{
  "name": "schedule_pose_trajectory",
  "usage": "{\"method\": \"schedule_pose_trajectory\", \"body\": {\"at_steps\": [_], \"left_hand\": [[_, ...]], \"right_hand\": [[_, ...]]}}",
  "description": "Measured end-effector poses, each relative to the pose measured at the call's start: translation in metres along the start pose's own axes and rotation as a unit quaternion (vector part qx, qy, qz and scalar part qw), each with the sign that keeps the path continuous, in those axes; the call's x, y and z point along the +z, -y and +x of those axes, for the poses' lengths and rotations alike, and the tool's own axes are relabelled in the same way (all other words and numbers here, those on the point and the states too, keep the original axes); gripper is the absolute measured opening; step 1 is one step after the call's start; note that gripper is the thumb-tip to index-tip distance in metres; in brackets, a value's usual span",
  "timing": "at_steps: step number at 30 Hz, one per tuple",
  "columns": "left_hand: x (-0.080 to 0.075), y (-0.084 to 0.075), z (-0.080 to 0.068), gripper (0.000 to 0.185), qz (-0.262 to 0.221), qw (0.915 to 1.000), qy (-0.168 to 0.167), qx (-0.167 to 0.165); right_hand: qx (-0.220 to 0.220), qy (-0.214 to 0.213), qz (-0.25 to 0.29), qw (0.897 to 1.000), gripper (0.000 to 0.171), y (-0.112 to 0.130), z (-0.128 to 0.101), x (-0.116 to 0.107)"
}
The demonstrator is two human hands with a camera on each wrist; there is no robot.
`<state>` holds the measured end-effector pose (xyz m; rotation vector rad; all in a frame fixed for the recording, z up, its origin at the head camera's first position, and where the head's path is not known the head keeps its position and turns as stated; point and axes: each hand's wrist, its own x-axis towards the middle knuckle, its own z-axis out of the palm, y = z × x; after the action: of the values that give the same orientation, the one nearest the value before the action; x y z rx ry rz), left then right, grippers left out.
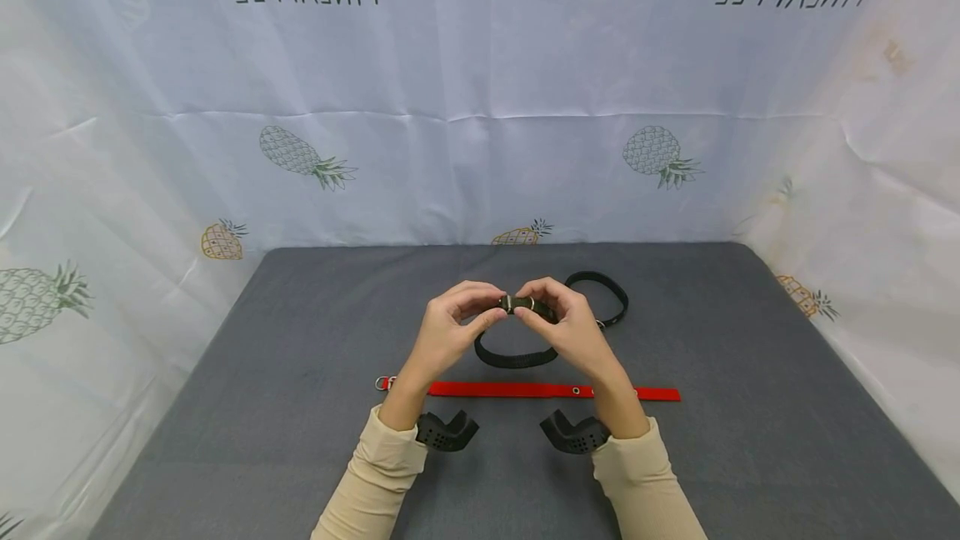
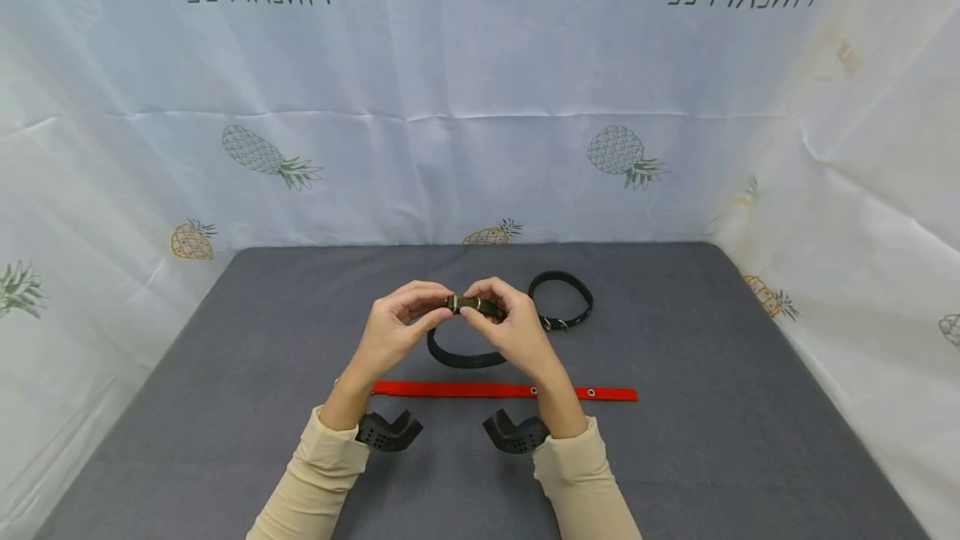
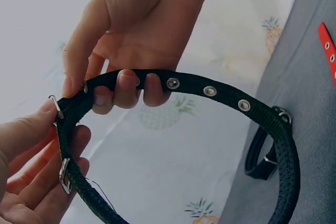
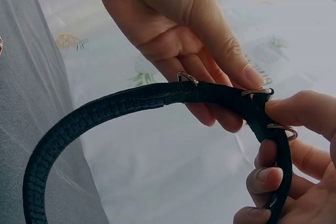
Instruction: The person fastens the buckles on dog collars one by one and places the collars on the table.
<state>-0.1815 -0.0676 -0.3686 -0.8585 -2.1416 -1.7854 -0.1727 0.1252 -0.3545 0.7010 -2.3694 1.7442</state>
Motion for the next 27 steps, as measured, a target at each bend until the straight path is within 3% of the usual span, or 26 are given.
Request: {"method": "schedule_pose_trajectory", "body": {"at_steps": [7, 15, 21, 27], "left_hand": [[0.0009, 0.0002, -0.0002, 0.021, 0.005, 0.9998, 0.001, 0.019], [0.0020, 0.0048, -0.0024, 0.020, 0.076, 0.9928, -0.007, 0.092], [0.0037, 0.0072, -0.0012, 0.020, 0.092, 0.9866, -0.025, 0.132], [0.0035, 0.0080, 0.0003, 0.020, 0.094, 0.9877, -0.030, 0.121]], "right_hand": [[-0.003, 0.012, 0.016, 1.000, 0.032, 0.0019, -0.0001, -0.0016], [0.000, 0.029, 0.009, 1.000, 0.032, -0.0018, -0.0030, -0.0009], [-0.013, 0.022, -0.004, 1.000, 0.028, -0.0026, -0.0027, -0.0007], [-0.019, 0.024, -0.012, 0.999, 0.026, -0.0029, -0.0004, -0.0004]]}}
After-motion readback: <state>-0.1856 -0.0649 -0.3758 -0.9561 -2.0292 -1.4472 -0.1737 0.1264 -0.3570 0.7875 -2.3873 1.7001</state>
